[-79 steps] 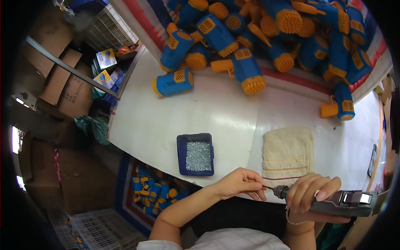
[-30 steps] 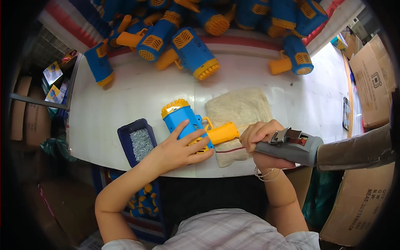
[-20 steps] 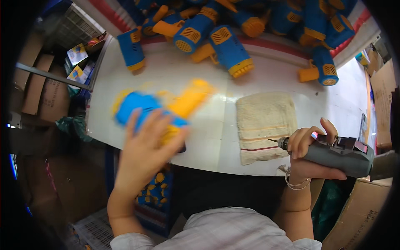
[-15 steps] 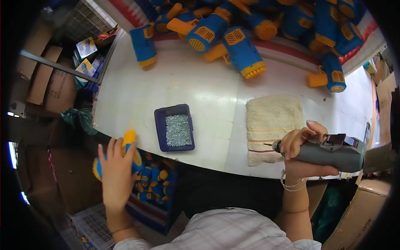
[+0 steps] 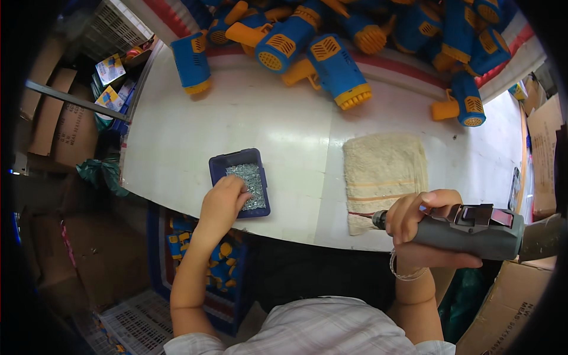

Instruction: Assembling plastic toy housings using an electric screwdriver and screws.

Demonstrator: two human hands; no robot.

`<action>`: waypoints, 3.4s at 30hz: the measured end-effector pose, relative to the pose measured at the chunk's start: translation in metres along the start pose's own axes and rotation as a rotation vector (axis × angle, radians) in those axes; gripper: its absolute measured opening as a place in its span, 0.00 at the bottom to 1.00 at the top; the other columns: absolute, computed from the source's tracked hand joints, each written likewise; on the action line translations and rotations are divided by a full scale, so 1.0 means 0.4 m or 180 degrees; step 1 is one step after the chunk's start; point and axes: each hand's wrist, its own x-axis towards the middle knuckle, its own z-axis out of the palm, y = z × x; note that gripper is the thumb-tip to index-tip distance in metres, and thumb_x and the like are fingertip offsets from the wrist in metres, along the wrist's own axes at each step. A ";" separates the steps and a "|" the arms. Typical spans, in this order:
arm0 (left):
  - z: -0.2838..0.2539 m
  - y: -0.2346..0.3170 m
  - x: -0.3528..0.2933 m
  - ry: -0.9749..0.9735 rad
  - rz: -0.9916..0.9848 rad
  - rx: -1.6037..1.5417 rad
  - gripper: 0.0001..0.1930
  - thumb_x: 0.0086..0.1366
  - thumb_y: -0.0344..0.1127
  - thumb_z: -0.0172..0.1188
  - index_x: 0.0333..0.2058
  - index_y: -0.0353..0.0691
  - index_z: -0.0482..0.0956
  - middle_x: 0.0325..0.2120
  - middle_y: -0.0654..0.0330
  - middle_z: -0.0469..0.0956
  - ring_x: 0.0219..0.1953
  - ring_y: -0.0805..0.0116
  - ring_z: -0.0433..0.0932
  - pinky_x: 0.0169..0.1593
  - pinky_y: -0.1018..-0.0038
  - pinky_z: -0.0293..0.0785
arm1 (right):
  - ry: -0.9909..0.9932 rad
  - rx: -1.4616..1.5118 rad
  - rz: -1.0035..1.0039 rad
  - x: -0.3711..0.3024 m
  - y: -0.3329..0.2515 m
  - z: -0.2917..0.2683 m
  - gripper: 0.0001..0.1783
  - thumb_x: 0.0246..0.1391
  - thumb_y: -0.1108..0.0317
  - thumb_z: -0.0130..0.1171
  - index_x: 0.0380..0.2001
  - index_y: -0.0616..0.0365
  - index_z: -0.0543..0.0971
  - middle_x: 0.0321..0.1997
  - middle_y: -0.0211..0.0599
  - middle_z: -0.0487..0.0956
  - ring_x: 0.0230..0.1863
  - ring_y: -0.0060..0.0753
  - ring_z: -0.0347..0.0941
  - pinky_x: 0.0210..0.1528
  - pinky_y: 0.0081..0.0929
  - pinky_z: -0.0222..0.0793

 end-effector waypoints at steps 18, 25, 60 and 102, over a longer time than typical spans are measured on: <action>0.028 0.053 -0.028 0.0923 -0.1652 -0.0752 0.06 0.50 0.28 0.64 0.23 0.33 0.75 0.16 0.56 0.74 0.14 0.76 0.71 0.19 0.79 0.66 | -0.0430 0.0403 0.0521 0.019 -0.052 0.014 0.45 0.37 0.22 0.40 0.34 0.59 0.65 0.16 0.32 0.69 0.14 0.27 0.66 0.18 0.25 0.67; 0.070 0.243 -0.006 0.0408 -0.1312 -0.3681 0.02 0.53 0.23 0.59 0.27 0.30 0.75 0.18 0.56 0.76 0.17 0.73 0.74 0.23 0.82 0.73 | -0.0482 0.0569 0.0016 0.027 -0.038 0.023 0.40 0.42 0.26 0.41 0.34 0.57 0.65 0.14 0.32 0.68 0.12 0.26 0.65 0.12 0.22 0.64; 0.076 0.098 0.550 0.1037 0.0502 0.1547 0.17 0.49 0.33 0.58 0.38 0.31 0.74 0.39 0.48 0.72 0.43 0.57 0.72 0.43 0.66 0.70 | -0.0041 0.0804 0.0105 -0.005 -0.097 -0.061 0.47 0.34 0.26 0.50 0.35 0.67 0.71 0.16 0.38 0.70 0.16 0.31 0.65 0.17 0.26 0.61; 0.195 0.366 0.249 -0.0340 0.1683 0.0206 0.17 0.42 0.39 0.65 0.27 0.35 0.71 0.24 0.55 0.71 0.33 0.59 0.71 0.38 0.69 0.67 | 0.0495 -0.0842 0.0379 -0.038 0.106 -0.112 0.49 0.27 0.17 0.39 0.28 0.58 0.64 0.15 0.33 0.66 0.14 0.25 0.62 0.17 0.21 0.63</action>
